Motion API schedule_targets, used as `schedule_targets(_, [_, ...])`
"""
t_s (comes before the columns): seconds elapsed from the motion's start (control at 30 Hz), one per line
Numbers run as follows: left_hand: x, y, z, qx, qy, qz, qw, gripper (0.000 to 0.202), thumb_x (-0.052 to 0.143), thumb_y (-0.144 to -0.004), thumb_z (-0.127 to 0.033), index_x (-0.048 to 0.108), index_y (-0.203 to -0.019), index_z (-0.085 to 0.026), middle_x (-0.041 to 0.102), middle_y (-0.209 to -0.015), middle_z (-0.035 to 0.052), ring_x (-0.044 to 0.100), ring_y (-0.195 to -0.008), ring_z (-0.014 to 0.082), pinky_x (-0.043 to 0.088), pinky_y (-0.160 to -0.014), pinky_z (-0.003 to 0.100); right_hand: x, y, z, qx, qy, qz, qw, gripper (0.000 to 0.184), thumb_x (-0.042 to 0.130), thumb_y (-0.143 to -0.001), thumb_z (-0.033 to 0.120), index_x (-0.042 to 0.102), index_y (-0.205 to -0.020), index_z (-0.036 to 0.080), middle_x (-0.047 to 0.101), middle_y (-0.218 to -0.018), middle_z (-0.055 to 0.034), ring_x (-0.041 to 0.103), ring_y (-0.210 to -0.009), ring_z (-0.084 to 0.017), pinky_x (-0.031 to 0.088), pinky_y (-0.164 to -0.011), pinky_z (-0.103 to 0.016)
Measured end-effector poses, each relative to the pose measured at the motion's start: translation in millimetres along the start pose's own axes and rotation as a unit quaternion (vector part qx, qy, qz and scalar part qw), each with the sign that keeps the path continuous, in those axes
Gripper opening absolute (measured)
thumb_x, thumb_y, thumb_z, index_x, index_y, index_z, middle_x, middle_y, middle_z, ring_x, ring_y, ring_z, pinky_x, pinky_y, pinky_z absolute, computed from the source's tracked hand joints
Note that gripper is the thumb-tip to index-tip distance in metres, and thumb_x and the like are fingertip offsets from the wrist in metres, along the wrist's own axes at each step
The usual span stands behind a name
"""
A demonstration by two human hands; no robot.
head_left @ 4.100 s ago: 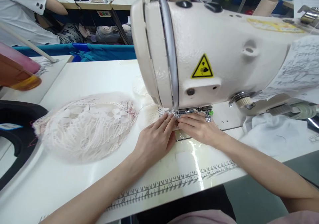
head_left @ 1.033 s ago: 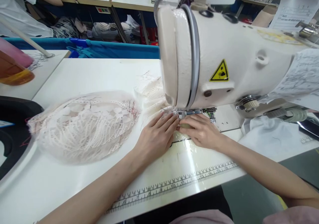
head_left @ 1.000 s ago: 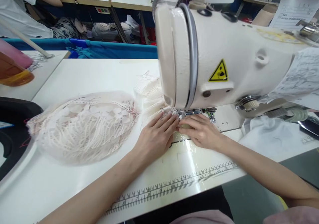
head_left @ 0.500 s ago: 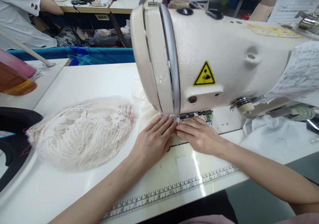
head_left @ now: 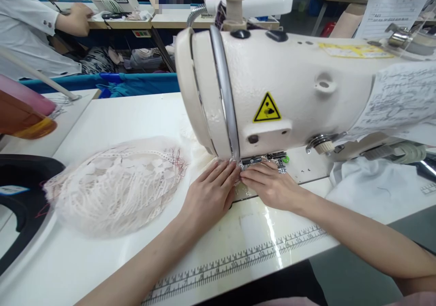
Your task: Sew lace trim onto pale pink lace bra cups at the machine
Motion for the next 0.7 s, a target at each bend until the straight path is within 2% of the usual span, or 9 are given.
schedule_targets(0.37, [-3.6,-1.2,-1.1,-0.004,-0.012,-0.016,1.0,0.035,0.047,-0.091,-0.017,0.064,-0.12,-0.009,0.065,-0.123,0.011,0.065,-0.11,0.0253,0.051,-0.101,0.043,-3.0,-1.0,-2.3,-0.002,-0.002,-0.005,1.0,0.029,0.042,-0.089,0.002,0.067,-0.1,0.013,0.072,-0.105,-0.003,0.061,-0.1,-0.016,0.05,-0.079,-0.031])
schedule_targets(0.7, [-3.6,-2.4,-5.0,-0.018,0.006,-0.02,1.0,0.036,0.051,-0.087,-0.017,0.065,-0.119,-0.009,0.067,-0.12,0.0124,0.062,-0.115,0.0265,0.048,-0.105,0.042,-3.9,-0.6,-6.7,0.0,0.022,-0.02,1.0,0.026,0.045,-0.09,0.004,0.068,-0.096,0.014,0.073,-0.101,-0.0019,0.062,-0.094,-0.014,0.045,-0.066,-0.03])
Point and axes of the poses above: each hand's wrist, its own y-axis away from the middle knuckle, its own x-axis out of the palm, z = x × y, the point moved 1 cm from there along -y, towards the middle knuckle
